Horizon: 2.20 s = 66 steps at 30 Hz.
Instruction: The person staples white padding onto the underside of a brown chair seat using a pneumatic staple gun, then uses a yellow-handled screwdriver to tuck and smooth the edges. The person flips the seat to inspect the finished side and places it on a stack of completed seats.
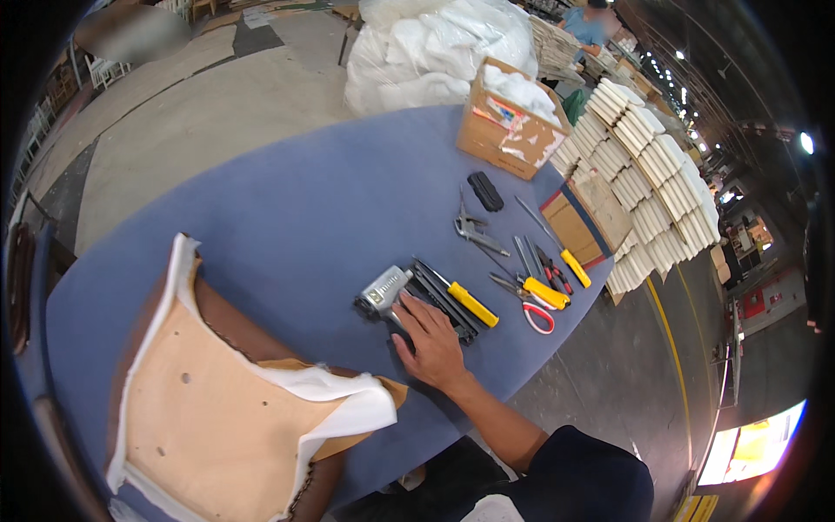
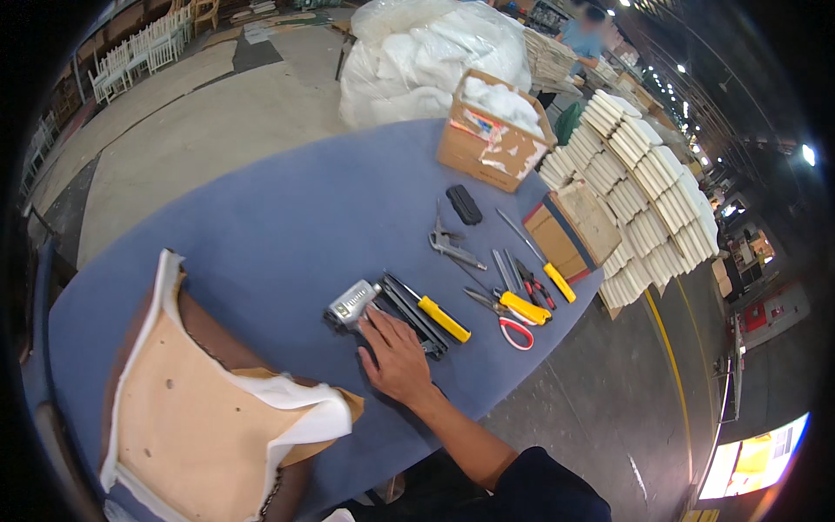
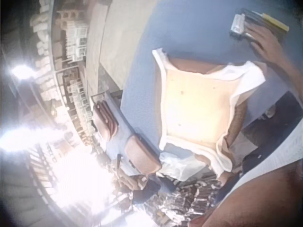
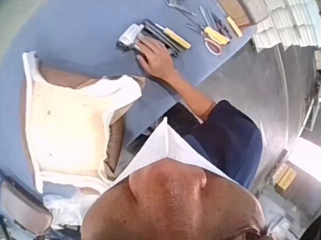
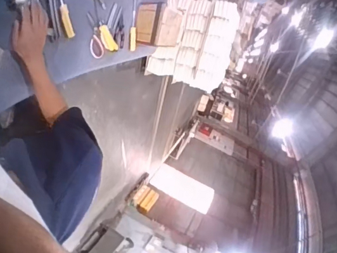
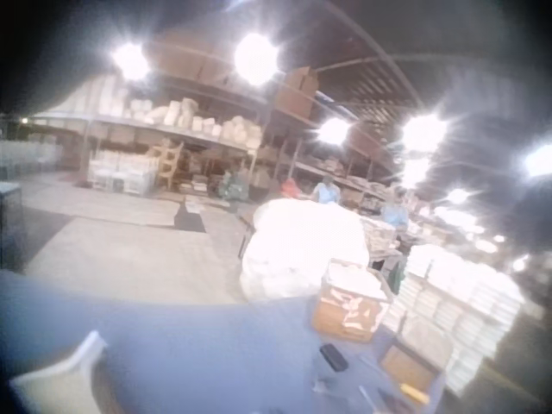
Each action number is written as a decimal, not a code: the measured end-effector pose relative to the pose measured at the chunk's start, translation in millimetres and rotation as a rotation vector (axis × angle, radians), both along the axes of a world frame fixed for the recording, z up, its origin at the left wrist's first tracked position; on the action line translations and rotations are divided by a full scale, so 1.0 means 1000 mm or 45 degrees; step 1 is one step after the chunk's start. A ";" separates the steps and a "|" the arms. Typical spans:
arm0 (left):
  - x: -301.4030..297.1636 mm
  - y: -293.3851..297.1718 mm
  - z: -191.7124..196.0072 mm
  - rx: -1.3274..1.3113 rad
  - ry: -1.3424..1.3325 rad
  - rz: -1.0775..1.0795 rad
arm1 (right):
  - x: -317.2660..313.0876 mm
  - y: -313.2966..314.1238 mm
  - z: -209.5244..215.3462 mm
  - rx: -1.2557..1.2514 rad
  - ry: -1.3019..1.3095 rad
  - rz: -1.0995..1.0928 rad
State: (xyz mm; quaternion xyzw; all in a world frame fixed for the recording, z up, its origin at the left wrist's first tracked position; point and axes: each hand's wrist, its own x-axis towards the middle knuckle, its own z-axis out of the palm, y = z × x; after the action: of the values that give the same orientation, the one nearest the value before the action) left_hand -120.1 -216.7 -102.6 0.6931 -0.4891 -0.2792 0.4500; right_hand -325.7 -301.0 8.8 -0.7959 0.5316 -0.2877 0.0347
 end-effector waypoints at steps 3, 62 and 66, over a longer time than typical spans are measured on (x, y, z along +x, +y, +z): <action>0.007 0.007 -0.022 -0.006 0.030 0.013 | -0.005 0.003 -0.003 -0.079 -0.110 0.041; 0.195 0.280 0.149 -0.130 -1.405 0.575 | 0.000 0.148 -0.046 0.205 -0.341 0.638; 0.301 0.292 0.122 0.276 -0.993 0.809 | -0.011 0.203 -0.050 0.234 -0.442 0.822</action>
State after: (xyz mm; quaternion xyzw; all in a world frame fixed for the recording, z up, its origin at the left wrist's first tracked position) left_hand 180.7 75.0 19.1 0.9027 -0.3542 0.1015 0.2222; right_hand -336.8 -97.6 -41.3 -0.8554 0.2630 -0.3437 0.2846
